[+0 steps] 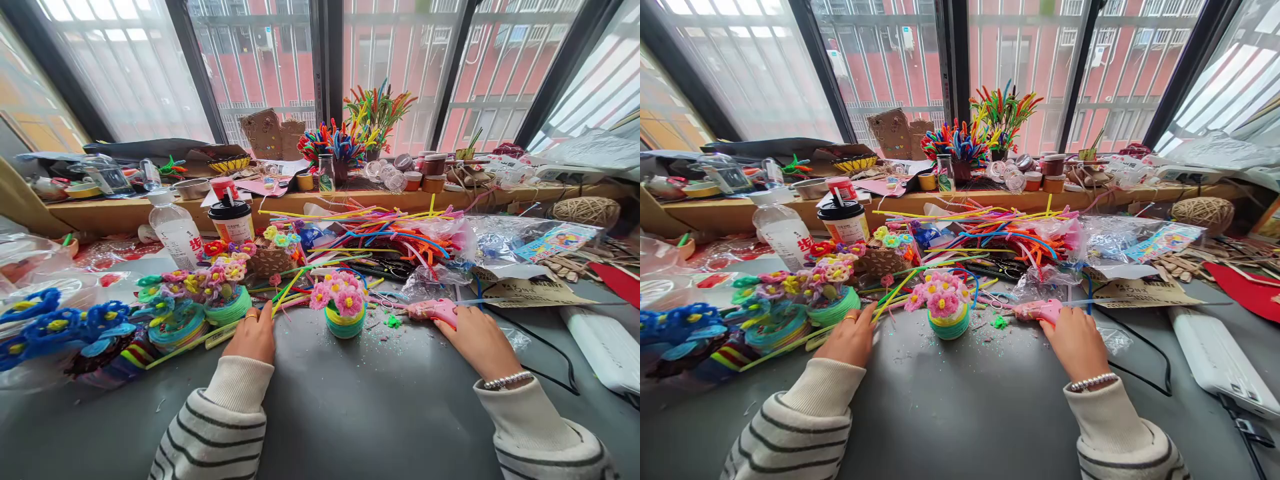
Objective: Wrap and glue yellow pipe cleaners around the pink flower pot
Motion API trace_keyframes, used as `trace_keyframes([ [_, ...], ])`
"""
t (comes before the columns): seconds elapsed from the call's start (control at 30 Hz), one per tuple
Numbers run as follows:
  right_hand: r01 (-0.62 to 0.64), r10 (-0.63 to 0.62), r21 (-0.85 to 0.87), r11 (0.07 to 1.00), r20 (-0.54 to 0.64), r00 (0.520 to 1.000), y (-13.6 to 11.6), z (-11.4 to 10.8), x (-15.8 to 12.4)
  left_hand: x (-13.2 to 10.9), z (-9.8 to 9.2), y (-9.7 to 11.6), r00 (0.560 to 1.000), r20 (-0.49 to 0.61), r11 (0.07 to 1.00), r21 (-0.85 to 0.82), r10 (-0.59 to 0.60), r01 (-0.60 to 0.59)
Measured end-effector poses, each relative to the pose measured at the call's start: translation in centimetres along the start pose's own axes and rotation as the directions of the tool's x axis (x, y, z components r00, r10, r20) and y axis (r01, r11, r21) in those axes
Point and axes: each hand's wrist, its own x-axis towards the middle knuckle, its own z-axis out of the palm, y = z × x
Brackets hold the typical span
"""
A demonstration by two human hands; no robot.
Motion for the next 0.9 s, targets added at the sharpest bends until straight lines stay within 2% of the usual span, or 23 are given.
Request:
trace_keyframes([
  [0.07, -0.022, 0.021, 0.024, 0.999, 0.037, 0.999, 0.3, 0.0, 0.2, -0.1, -1.4, 0.2, 0.979, -0.164, 0.992, 0.024, 0.125, -0.123],
  [0.1, -0.031, 0.029, 0.039, 0.999, 0.047, 0.998, 0.5, -0.1, 0.2, -0.3, -2.1, 0.4, 0.941, -0.266, 0.977, -0.005, 0.206, -0.215],
  [0.17, -0.058, 0.056, 0.066, 0.996, 0.028, 0.998, 0.8, -0.4, 0.2, -0.5, -3.1, 1.2, 0.831, -0.429, 0.903, -0.075, 0.353, -0.422],
  [0.23, -0.113, 0.118, 0.084, 0.99, -0.057, 0.991, 1.0, -0.8, 0.1, -0.5, -3.3, 2.3, 0.728, -0.496, 0.774, -0.161, 0.474, -0.613],
  [0.3, -0.151, 0.175, 0.13, 0.98, -0.2, 0.964, 1.0, -1.3, 0.0, -0.4, -2.9, 3.6, 0.669, -0.536, 0.667, -0.24, 0.515, -0.706],
  [0.33, -0.143, 0.186, 0.168, 0.975, -0.276, 0.943, 0.9, -1.5, 0.0, -0.3, -2.6, 4.2, 0.653, -0.546, 0.63, -0.265, 0.526, -0.73],
  [0.4, -0.075, 0.175, 0.255, 0.964, -0.395, 0.902, 0.3, -1.9, 0.0, -0.1, -2.0, 5.1, 0.65, -0.559, 0.611, -0.292, 0.516, -0.736],
  [0.5, 0.034, 0.145, 0.346, 0.938, -0.478, 0.866, -1.2, -2.1, -0.2, 0.0, -1.5, 5.7, 0.661, -0.587, 0.636, -0.296, 0.467, -0.713],
  [0.6, 0.11, 0.093, 0.348, 0.931, -0.517, 0.851, -2.7, -2.0, -0.9, -0.1, -1.3, 5.7, 0.668, -0.604, 0.644, -0.31, 0.435, -0.7],
  [0.73, 0.205, -0.008, 0.293, 0.934, -0.557, 0.831, -4.1, -1.8, -1.9, -0.4, -1.2, 5.6, 0.684, -0.575, 0.629, -0.341, 0.449, -0.699],
  [0.9, 0.226, -0.051, 0.251, 0.941, -0.555, 0.83, -5.0, -2.0, -2.1, -0.4, -1.2, 5.6, 0.705, -0.547, 0.615, -0.382, 0.451, -0.69],
])
